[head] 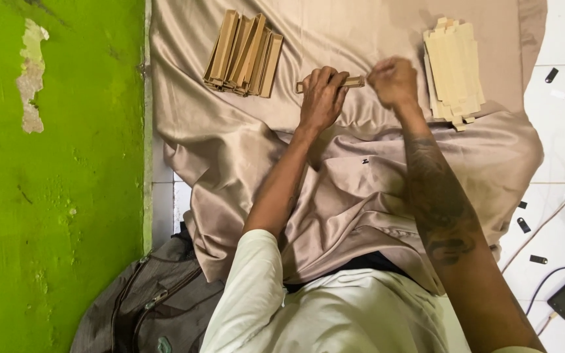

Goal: The person assembles small, flat wooden pieces by hand on a beige cloth-covered surface. They pick up individual pieces, align them, and press them together to form a rectangular structure, repeating the process with multiple pieces.

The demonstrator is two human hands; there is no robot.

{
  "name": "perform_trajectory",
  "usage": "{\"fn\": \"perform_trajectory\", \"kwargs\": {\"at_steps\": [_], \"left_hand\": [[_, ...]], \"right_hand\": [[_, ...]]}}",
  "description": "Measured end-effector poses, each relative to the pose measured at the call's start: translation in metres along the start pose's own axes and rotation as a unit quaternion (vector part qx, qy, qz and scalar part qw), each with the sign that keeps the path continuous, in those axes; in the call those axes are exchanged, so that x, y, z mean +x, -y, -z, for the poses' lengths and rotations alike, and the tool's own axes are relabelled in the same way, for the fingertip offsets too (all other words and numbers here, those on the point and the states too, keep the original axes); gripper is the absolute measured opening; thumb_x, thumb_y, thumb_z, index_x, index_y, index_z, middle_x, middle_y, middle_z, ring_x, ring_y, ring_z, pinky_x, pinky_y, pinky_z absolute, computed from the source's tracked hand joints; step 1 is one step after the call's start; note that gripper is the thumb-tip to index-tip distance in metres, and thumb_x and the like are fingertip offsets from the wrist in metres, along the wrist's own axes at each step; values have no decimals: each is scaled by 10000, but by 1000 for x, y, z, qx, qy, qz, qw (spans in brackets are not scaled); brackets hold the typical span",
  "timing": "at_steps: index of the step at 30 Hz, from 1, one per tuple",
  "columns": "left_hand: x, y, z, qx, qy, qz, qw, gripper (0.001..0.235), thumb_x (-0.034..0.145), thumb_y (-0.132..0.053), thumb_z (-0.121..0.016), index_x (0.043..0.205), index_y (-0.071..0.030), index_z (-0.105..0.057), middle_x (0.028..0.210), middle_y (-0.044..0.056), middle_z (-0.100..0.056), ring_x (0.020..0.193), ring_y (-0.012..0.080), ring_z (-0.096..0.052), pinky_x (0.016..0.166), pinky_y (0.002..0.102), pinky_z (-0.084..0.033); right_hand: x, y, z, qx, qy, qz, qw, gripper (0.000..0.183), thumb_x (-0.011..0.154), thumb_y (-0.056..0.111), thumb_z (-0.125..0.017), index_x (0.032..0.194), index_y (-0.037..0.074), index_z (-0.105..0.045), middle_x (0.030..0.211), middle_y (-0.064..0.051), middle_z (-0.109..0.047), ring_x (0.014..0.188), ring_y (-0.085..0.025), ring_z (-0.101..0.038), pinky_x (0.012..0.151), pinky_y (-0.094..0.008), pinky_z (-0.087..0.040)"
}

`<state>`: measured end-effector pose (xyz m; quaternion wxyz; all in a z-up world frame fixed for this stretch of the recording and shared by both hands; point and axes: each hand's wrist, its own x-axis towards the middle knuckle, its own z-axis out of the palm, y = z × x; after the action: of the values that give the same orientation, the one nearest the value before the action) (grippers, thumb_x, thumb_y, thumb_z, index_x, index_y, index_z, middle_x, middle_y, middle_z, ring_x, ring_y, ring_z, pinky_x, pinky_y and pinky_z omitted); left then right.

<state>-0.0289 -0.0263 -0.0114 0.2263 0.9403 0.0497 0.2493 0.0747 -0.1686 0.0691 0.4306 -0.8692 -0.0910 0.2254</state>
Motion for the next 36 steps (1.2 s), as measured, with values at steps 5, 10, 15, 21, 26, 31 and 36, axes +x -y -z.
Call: {"fn": "perform_trajectory", "kwargs": {"at_steps": [5, 10, 15, 21, 26, 31, 36], "left_hand": [[-1, -1, -1, 5, 6, 7, 1000, 269, 1003, -265, -565, 1236, -157, -645, 1108, 59, -549, 1023, 284, -497, 885, 477, -397], [-3, 3, -5, -2, 4, 10, 1000, 261, 1002, -253, -574, 1240, -165, -635, 1100, 59, -546, 1005, 278, -504, 873, 479, -399], [-3, 1, -4, 15, 11, 15, 1000, 248, 1017, -272, -553, 1231, -183, -644, 1091, 49, -553, 1001, 268, -498, 872, 463, -399], [-2, 0, -1, 25, -4, 9, 1000, 258, 1006, -298, -569, 1224, -191, -656, 1070, 45, -571, 991, 279, -515, 828, 457, -404], [-2, 12, 10, 91, 0, 54, 994, 313, 908, -385, -738, 1174, -222, -717, 1131, 53, -609, 1078, 257, -494, 934, 450, -388], [-1, 20, 43, 16, 63, 99, 993, 301, 896, -317, -786, 1150, -162, -740, 1083, 52, -555, 1016, 261, -472, 873, 426, -467], [6, 17, 61, -119, 99, 78, 985, 173, 886, -166, -760, 1027, -66, -764, 887, 67, -522, 764, 273, -626, 689, 436, -484]], "right_hand": [[8, -10, -12, -84, -3, 29, 996, 118, 905, 241, -817, 806, 186, -784, 861, 9, -734, 802, -129, -650, 729, -308, -519], [4, 13, -15, -130, -3, -11, 991, 359, 823, 209, -761, 561, 191, -517, 533, 59, -493, 491, -91, -440, 442, -309, -341], [21, 29, -27, -281, 14, -54, 958, 383, 867, 348, -888, 945, 55, -654, 940, -89, -697, 801, -243, -663, 660, -375, -598], [55, 9, -52, -387, 10, 23, 922, 434, 857, 212, -772, 1222, 21, -633, 1099, -199, -681, 1012, -388, -671, 780, -474, -592], [38, 7, -33, -381, 6, 44, 924, 282, 902, 241, -789, 1122, 118, -662, 963, -87, -712, 856, -250, -679, 703, -382, -588], [32, -12, 5, -164, 76, 108, 978, 92, 918, 77, -765, 955, 155, -732, 1123, -56, -737, 1088, -216, -673, 1080, -461, -472], [3, -12, 32, -49, 146, 148, 977, 417, 919, 134, -770, 1321, 88, -667, 1086, -53, -643, 926, -159, -566, 893, -311, -529]]}}
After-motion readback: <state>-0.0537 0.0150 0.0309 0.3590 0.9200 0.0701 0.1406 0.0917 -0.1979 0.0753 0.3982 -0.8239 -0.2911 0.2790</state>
